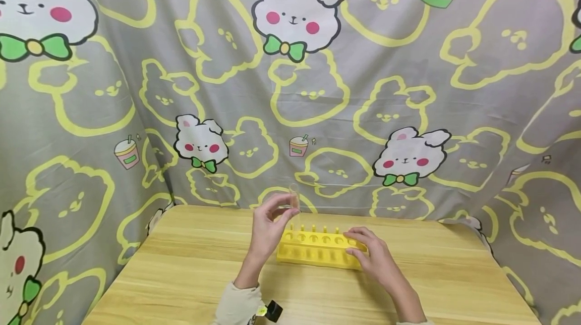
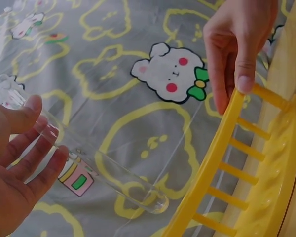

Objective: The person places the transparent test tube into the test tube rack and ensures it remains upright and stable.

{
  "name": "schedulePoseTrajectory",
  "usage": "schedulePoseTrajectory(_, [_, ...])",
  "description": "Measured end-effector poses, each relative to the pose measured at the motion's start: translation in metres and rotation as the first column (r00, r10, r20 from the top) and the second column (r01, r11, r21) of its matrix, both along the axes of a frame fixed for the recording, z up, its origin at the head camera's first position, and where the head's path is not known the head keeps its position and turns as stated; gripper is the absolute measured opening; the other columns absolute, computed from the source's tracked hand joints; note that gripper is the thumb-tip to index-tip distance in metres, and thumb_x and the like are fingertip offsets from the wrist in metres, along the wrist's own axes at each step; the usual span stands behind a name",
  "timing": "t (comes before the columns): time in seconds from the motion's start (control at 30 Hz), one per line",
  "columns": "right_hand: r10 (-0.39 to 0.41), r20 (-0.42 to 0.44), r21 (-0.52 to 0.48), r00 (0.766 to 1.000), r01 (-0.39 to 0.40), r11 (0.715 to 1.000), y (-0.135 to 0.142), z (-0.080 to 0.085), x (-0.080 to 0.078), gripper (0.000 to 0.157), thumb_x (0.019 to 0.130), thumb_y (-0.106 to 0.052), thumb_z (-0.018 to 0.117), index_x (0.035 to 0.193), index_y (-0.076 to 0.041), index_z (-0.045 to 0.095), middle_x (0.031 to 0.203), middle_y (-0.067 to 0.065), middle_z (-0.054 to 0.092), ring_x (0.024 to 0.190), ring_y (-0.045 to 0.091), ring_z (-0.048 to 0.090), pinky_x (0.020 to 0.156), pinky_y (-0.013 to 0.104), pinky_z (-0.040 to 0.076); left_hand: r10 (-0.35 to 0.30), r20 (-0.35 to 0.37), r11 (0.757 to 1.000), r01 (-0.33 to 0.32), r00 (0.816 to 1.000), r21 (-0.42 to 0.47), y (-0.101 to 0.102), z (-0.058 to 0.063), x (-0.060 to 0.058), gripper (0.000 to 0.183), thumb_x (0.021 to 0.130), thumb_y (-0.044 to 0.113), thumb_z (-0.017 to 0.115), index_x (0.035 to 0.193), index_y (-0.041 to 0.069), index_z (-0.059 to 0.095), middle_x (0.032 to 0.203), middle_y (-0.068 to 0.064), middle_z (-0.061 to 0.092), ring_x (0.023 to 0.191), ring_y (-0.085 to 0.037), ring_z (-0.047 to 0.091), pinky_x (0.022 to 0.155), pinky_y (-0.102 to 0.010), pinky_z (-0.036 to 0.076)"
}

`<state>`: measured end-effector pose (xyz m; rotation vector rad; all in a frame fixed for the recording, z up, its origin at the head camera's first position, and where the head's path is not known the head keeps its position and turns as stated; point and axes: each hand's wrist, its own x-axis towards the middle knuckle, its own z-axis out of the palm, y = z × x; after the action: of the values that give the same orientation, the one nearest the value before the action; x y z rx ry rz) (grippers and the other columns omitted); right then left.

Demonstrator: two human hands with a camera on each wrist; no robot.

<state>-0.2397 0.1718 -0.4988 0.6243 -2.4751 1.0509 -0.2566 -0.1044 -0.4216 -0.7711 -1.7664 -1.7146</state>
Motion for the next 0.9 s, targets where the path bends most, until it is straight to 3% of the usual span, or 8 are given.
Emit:
schedulePoseTrajectory(0.3, [0.003, -0.009, 0.002, 1.0, -0.003, 1.0, 0.0, 0.0, 0.0, 0.038, 0.084, 0.0, 0.082, 0.121, -0.005, 0.074, 0.122, 0.006, 0.067, 0.112, 0.029, 0.067, 0.094, 0.047, 0.057, 0.006, 0.006, 1.0, -0.006, 1.0, 0.002, 0.005, -0.002, -0.001, 0.023, 0.087, -0.004, 0.078, 0.109, 0.001, 0.075, 0.101, -0.014, 0.072, 0.091, -0.026, 0.07, 0.083, -0.041, 0.062])
schedulePoseTrajectory(0.63, [0.011, -0.024, -0.005, 1.0, -0.011, 1.0, 0.001, 0.0, 0.0, 0.038, 0.083, 0.002, 0.082, 0.12, -0.002, 0.074, 0.121, 0.006, 0.067, 0.111, 0.03, 0.067, 0.092, 0.046, 0.058, -0.022, 0.018, 0.999, 0.022, 1.0, 0.024, 0.012, -0.005, -0.001, 0.026, 0.086, -0.011, 0.076, 0.109, 0.001, 0.075, 0.098, -0.015, 0.071, 0.087, -0.033, 0.07, 0.082, -0.038, 0.062])
schedulePoseTrajectory(0.9, [0.007, -0.021, 0.0, 1.0, -0.007, 1.0, 0.0, 0.0, 0.0, 0.039, 0.083, 0.001, 0.082, 0.12, -0.005, 0.074, 0.121, 0.009, 0.067, 0.112, 0.03, 0.067, 0.095, 0.047, 0.056, -0.024, 0.022, 0.999, 0.023, 0.999, 0.036, 0.017, -0.004, 0.002, 0.026, 0.085, -0.011, 0.076, 0.109, -0.001, 0.075, 0.101, -0.015, 0.072, 0.091, -0.028, 0.07, 0.083, -0.038, 0.062])
